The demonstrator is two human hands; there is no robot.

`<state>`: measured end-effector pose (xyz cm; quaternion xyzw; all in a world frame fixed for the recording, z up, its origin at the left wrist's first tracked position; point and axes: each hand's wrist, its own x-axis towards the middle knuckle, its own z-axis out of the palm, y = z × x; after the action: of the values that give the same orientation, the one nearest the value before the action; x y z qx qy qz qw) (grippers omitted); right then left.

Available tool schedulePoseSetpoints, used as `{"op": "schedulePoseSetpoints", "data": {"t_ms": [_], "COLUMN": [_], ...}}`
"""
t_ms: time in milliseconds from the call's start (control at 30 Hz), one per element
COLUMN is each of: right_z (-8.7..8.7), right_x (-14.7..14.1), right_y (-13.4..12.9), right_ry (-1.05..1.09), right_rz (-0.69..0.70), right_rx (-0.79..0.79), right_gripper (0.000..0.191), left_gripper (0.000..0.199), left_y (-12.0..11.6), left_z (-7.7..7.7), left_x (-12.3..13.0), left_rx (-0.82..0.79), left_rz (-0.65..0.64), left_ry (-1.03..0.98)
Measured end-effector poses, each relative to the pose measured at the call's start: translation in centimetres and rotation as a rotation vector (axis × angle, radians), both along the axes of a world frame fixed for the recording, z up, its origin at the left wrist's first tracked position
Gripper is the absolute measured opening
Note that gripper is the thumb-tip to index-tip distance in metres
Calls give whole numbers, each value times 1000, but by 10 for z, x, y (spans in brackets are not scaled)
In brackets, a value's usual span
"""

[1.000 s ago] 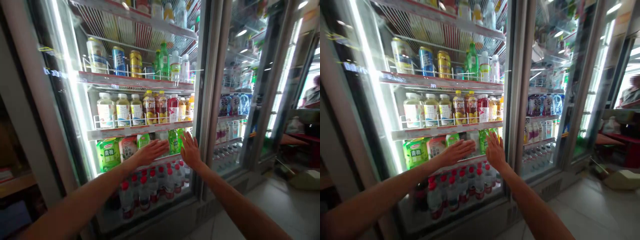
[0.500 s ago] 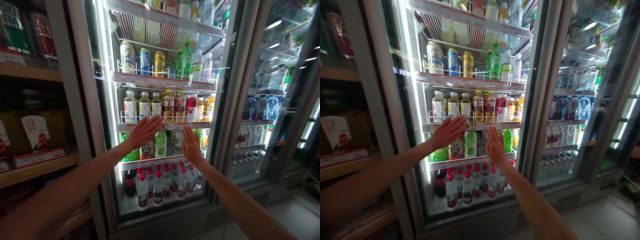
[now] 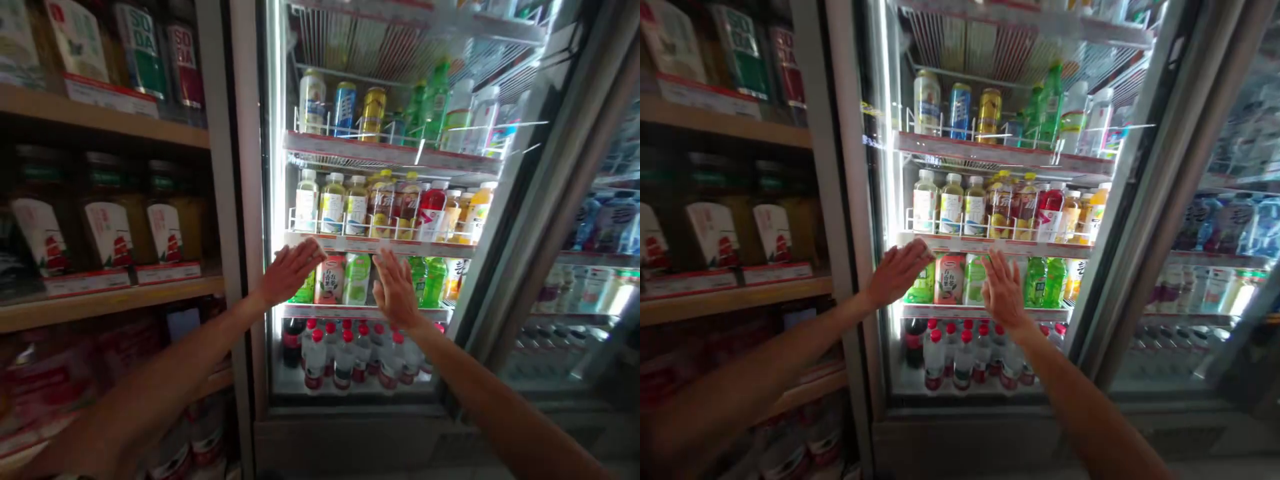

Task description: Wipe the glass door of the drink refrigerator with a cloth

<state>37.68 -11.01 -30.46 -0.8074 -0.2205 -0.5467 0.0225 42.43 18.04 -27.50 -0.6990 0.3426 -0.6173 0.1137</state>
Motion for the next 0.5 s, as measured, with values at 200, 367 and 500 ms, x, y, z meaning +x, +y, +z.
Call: {"op": "schedulePoseSetpoints", "data": {"t_ms": [200,367,500], "right_z": [4,-5,-8], "right_x": [5,3,5], "right_y": [8,8,0], "right_ry": [-27,4,32], "right_rz": [28,22,-23], "right_rx": [28,22,44], "right_gripper": [69,68,67], "left_gripper": [56,59,59], "left_y": [-1,-5,-6], "left_z": [10,-21,-23], "left_x": [4,-3,-3], "left_rx": [-236,159,223], "left_rz": [71,-27,-43], "left_ry": [-17,10,70]}}
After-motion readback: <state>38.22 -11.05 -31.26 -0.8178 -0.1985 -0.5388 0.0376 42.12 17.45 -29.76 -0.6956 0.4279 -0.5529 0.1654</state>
